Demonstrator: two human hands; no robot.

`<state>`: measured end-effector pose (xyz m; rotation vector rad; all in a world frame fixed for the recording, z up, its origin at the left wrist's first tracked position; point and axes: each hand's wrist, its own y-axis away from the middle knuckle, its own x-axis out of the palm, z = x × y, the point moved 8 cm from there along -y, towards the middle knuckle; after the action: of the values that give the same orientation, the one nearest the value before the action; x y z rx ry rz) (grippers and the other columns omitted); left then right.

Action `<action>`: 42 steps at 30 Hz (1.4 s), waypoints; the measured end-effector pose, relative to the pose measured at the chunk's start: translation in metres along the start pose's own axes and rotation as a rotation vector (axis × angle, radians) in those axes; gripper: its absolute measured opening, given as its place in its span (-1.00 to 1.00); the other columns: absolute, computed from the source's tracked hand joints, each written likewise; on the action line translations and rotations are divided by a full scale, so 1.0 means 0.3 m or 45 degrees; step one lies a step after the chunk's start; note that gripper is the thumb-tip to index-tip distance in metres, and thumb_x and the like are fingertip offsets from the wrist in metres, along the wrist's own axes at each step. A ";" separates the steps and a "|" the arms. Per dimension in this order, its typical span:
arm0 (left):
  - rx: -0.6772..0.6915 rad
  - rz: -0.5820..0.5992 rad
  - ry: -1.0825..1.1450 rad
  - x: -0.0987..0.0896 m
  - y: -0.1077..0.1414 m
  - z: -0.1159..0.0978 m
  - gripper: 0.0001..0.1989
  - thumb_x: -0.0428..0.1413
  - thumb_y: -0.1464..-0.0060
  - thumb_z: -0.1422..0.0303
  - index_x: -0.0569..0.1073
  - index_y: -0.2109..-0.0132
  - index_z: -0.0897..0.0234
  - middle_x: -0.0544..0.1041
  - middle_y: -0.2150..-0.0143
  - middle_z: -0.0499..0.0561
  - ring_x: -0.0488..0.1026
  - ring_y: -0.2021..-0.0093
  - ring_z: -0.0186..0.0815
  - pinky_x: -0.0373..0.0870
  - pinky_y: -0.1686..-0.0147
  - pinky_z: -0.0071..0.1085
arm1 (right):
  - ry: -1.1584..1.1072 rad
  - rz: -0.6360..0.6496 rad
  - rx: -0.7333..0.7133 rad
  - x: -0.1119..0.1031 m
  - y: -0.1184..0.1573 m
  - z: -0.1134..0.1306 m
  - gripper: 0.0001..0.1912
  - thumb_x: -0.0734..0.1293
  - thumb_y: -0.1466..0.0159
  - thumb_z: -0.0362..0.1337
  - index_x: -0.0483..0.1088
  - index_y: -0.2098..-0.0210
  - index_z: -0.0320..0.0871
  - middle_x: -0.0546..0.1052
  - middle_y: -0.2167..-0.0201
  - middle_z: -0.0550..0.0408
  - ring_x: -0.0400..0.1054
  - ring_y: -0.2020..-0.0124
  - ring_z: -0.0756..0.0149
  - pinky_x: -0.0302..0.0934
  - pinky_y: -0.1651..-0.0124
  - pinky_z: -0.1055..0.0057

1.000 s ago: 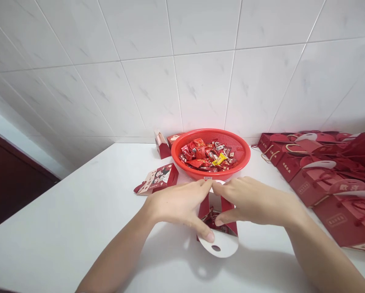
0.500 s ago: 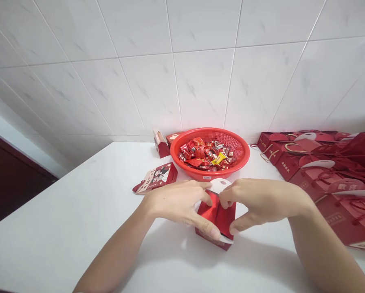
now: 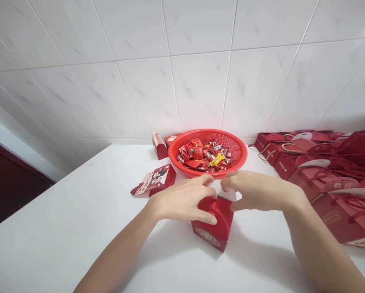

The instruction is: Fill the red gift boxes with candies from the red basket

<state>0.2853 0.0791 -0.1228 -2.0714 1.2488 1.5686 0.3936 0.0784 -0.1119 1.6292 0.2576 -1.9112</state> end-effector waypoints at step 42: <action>-0.238 -0.069 -0.114 0.015 -0.017 0.032 -0.70 0.04 -0.13 0.19 0.23 0.49 0.22 0.40 0.51 0.00 0.40 0.48 -0.21 0.06 0.53 -0.37 | 0.104 -0.114 0.144 0.118 -0.015 0.196 -0.31 0.51 -0.08 0.00 0.33 -0.01 -0.35 0.46 0.13 -0.24 0.41 0.16 -0.08 0.24 0.30 0.25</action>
<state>0.2832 0.0863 -0.1318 -2.0981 1.0421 1.7923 0.3404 0.0406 -0.1331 1.8003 0.2637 -1.9590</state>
